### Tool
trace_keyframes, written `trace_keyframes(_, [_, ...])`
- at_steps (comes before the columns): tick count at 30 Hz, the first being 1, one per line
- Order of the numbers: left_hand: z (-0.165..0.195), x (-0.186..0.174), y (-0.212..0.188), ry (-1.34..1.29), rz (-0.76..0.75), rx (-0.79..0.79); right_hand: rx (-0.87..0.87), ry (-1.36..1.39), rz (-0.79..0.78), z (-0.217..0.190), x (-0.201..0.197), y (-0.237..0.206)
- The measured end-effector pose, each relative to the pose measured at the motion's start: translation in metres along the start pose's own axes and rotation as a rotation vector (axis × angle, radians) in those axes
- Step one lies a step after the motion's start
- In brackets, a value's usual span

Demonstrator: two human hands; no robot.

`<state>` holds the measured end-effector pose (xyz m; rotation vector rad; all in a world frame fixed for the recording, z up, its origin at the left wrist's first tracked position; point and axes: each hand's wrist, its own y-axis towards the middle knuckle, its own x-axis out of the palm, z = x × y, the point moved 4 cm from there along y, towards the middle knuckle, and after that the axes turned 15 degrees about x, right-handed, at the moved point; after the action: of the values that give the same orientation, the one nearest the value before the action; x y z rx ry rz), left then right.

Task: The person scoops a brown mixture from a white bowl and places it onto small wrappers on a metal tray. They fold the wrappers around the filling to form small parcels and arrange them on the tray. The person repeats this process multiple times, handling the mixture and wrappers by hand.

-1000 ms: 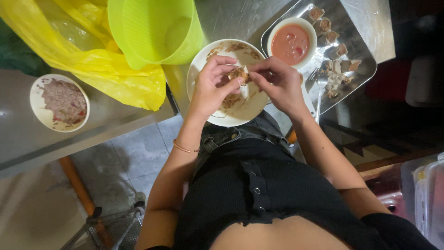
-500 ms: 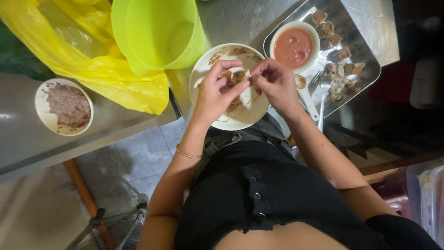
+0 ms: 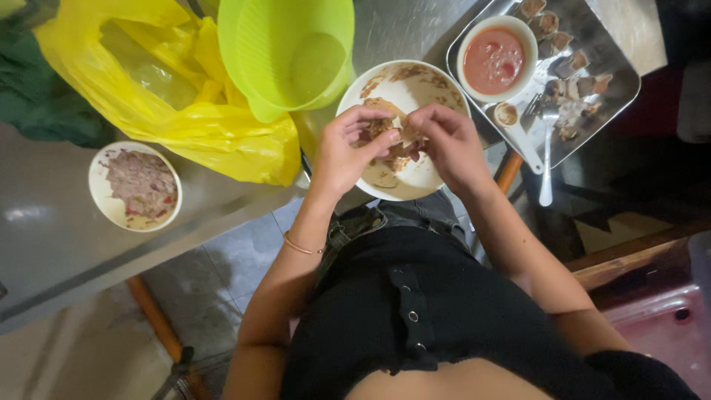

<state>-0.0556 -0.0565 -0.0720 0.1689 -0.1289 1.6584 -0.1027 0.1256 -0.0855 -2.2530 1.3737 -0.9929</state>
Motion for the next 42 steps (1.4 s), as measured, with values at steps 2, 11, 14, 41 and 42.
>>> trace_keyframes(2, [0.006, -0.008, -0.005, 0.132, -0.004, 0.063, -0.162, -0.268, 0.064, -0.007, 0.014, -0.013])
trace_keyframes(11, [0.024, -0.024, -0.018, 0.263, -0.095, 0.062, -0.703, -0.913, 0.434, -0.007, 0.068, -0.047])
trace_keyframes(14, [0.028, -0.025, -0.021, 0.26, -0.131, 0.066, -0.662, -0.798, 0.473, 0.008, 0.067, -0.045])
trace_keyframes(41, [0.009, 0.029, 0.001, -0.087, -0.151, -0.058, -0.035, 0.298, 0.091, 0.032, -0.014, -0.023])
trace_keyframes(42, [0.01, 0.031, 0.004, -0.097, -0.152, -0.019, -0.033, 0.33, 0.056, 0.028, -0.017, -0.023])
